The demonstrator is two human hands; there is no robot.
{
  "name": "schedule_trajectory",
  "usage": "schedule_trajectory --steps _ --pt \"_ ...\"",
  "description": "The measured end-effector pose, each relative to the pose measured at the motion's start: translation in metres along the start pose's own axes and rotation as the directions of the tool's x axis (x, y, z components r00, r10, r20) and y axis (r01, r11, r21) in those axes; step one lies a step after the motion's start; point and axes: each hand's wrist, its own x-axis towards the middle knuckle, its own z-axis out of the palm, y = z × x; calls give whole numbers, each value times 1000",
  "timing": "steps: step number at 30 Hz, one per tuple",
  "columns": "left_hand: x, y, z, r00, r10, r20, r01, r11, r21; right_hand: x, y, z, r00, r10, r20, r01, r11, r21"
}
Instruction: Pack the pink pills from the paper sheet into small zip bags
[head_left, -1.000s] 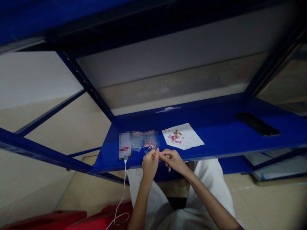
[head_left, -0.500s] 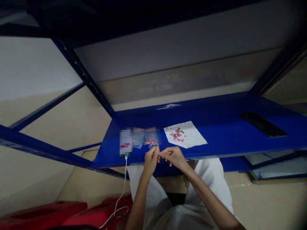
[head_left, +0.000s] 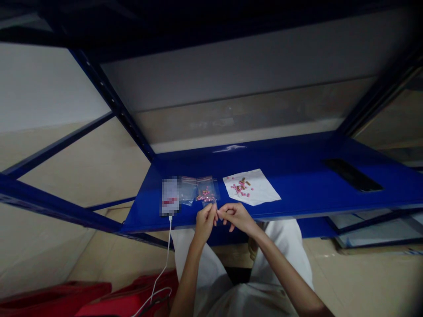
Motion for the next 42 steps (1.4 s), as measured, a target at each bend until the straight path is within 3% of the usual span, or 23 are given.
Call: schedule_trajectory --steps 12,26,32,36,42 --pt "-2 -2 -2 999 19 38 -19 1000 -19 -3 -5 0 998 44 42 -45 999 18" --pt "-2 -4 -3 996 40 80 -41 999 6 -4 -4 0 1000 9 30 -9 1000 7" --pt "-2 1 -1 995 70 65 -84 970 228 -2 -2 7 985 -12 -172 22 998 57" --pt "-7 13 2 992 127 -8 -112 901 419 -3 3 10 972 -28 -234 18 999 -45" --pt "-20 36 4 984 168 -66 -88 766 637 -14 -6 10 940 -171 -295 99 965 -244"
